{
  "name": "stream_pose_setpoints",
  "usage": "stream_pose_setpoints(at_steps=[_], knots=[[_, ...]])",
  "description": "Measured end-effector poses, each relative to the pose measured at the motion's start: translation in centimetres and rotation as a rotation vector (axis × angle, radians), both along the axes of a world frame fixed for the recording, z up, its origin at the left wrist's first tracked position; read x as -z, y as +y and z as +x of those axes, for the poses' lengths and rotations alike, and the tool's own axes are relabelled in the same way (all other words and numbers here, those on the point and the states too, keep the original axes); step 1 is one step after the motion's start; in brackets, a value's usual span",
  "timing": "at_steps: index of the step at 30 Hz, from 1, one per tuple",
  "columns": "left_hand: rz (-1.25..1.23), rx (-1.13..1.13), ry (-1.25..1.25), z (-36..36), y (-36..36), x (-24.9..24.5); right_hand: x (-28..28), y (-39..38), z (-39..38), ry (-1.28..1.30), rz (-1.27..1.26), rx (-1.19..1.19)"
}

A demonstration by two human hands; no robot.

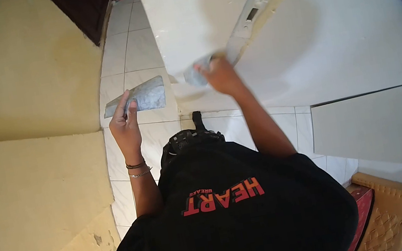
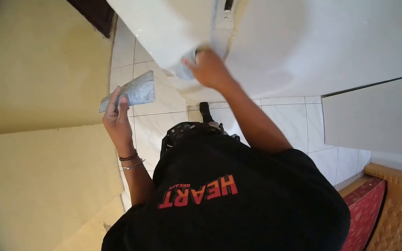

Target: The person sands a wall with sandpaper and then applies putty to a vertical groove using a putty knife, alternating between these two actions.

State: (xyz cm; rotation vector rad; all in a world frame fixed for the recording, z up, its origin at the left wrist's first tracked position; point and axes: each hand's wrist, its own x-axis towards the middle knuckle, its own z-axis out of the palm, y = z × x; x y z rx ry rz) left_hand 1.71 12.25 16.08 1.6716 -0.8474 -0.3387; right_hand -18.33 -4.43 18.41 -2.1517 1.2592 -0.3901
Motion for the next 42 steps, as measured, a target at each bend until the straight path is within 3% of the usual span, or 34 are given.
stream_pose_setpoints(at_steps=[3, 6, 8, 10, 13, 15, 17, 18, 23, 25, 27, 29, 30, 34, 36, 37, 39, 40, 42], knots=[[0.035, -0.035, 0.012, -0.5, 0.6, -0.6, 13.9, -0.1, -0.3, 0.145, -0.131, -0.088], [0.096, -0.030, 0.068, -0.3, 0.4, -0.8, 13.6, -1.2, -0.5, 0.050, -0.123, -0.021], [-0.071, -0.058, -0.023, -0.7, 0.2, 0.3, 4.8, -1.4, -0.6, 0.028, -0.122, -0.006], [0.087, -0.082, 0.052, -1.2, 0.6, -0.8, 0.9, -2.3, -0.9, -0.036, -0.074, 0.027], [0.094, -0.072, 0.082, -0.5, 0.4, 0.0, 3.4, -1.8, 0.1, 0.009, -0.001, 0.069], [0.037, -0.061, 0.073, -0.7, 0.4, 0.0, 11.8, -2.2, 0.3, 0.046, -0.076, 0.019], [0.036, -0.050, 0.080, -0.4, 0.6, 0.1, 12.4, -1.5, 1.1, 0.127, -0.087, -0.015], [0.035, -0.041, 0.081, -0.5, 0.6, -0.1, 12.3, -1.9, 1.0, 0.127, -0.090, -0.021], [0.095, -0.071, 0.070, -0.9, 0.7, -0.2, 0.1, -1.8, 2.8, 0.024, 0.092, -0.069], [0.080, -0.082, 0.060, -0.8, 0.7, -0.2, 3.2, -1.3, 3.8, 0.029, 0.058, -0.097], [0.086, -0.078, 0.113, -0.9, 0.9, -0.2, 11.7, -1.3, 5.1, 0.085, -0.055, -0.156], [0.092, -0.071, 0.082, -1.1, 1.2, -0.4, 12.8, -0.1, 5.9, 0.089, -0.033, -0.119], [0.090, -0.069, 0.044, -0.9, 1.1, -0.6, 13.1, -0.1, 6.2, 0.085, -0.001, -0.116], [0.063, 0.016, 0.174, -0.3, 1.5, 0.3, 4.8, 0.9, 6.8, -0.053, 0.043, -0.060], [0.225, 0.171, 0.206, -0.5, 1.5, 0.2, 3.3, 1.4, 6.2, -0.737, 0.557, -0.179], [0.174, 0.195, 0.201, -0.9, 1.2, 0.1, 2.3, 2.0, 5.7, -0.740, 0.551, -0.182], [0.075, 0.238, 0.309, -1.5, 1.0, -0.1, 0.7, 3.5, 4.7, -0.753, 0.962, -0.333], [-0.017, 0.278, 0.423, -1.7, 0.9, -0.1, 0.6, 4.0, 4.6, -0.751, 0.957, -0.338], [0.000, 0.305, 0.421, -1.6, 0.6, 0.2, 0.8, 4.8, 4.5, -0.452, 0.872, -0.396]])
